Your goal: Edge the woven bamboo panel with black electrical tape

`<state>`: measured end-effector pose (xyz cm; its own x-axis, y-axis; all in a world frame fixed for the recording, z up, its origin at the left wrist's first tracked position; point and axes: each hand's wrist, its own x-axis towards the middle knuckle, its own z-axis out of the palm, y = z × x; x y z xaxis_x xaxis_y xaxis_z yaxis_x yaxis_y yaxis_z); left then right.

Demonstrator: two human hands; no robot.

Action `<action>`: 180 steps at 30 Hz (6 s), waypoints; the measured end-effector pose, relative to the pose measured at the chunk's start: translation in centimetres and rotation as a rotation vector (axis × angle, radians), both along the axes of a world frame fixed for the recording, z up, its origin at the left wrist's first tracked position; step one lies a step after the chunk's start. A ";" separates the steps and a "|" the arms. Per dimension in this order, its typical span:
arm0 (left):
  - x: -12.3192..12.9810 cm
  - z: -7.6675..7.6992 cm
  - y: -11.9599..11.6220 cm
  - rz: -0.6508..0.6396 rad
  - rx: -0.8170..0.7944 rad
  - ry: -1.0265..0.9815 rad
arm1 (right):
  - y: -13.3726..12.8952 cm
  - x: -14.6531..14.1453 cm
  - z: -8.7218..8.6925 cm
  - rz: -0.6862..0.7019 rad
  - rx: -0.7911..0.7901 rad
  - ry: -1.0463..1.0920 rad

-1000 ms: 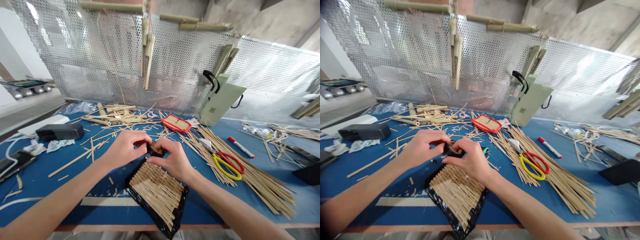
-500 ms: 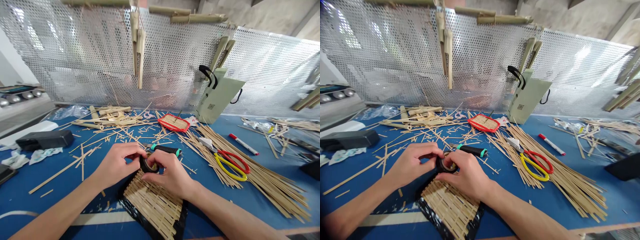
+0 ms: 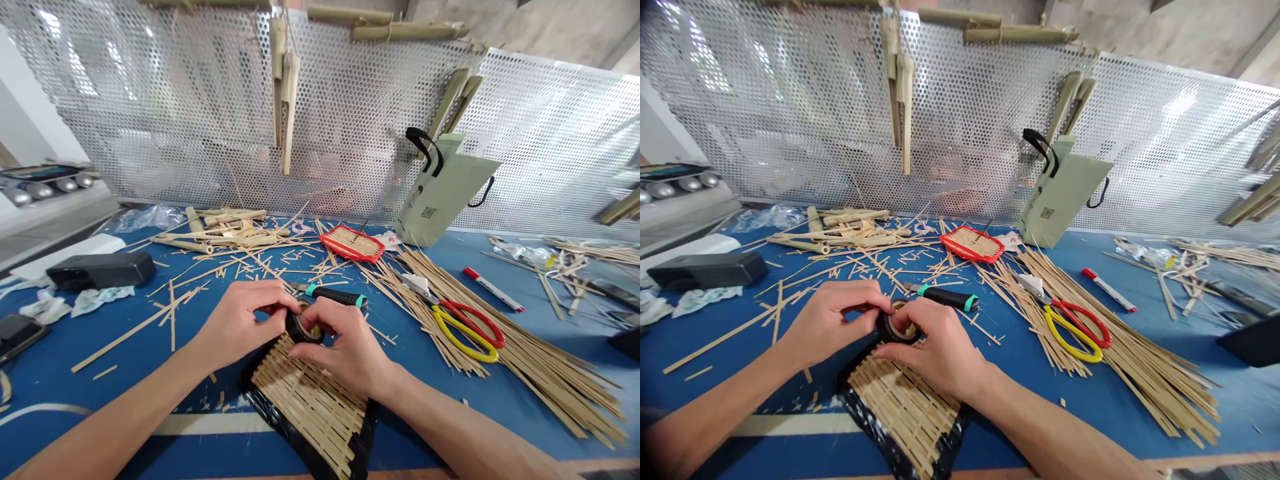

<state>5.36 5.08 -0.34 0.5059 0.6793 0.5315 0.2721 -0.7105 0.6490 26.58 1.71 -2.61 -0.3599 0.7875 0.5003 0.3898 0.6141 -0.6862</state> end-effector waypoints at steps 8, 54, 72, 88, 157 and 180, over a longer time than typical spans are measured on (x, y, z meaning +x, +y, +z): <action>0.1 0.2 -0.1 0.048 -0.233 -0.064 | 0.0 0.3 0.1 -0.177 0.109 -0.081; 0.2 -0.1 0.8 0.176 -0.583 0.072 | 1.7 0.5 0.6 -0.072 -0.247 -0.038; -1.2 1.2 1.4 0.121 -0.825 -0.147 | 2.8 3.4 2.6 0.189 -0.639 0.100; -1.3 1.7 0.5 -0.064 -0.716 -0.210 | 2.2 1.9 0.3 0.211 -0.888 0.520; -1.0 -2.0 1.1 0.078 -0.457 0.640 | 2.2 3.9 3.7 -0.148 -0.256 -0.510; 0.7 -1.5 0.8 -0.131 -1.070 -0.175 | 1.7 2.6 3.5 -0.026 0.005 -0.357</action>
<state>6.07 5.86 -1.81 0.5830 0.7792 -0.2303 0.0788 0.2279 0.9705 29.14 3.44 0.91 -0.4925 0.7967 0.3504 0.6199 0.6036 -0.5014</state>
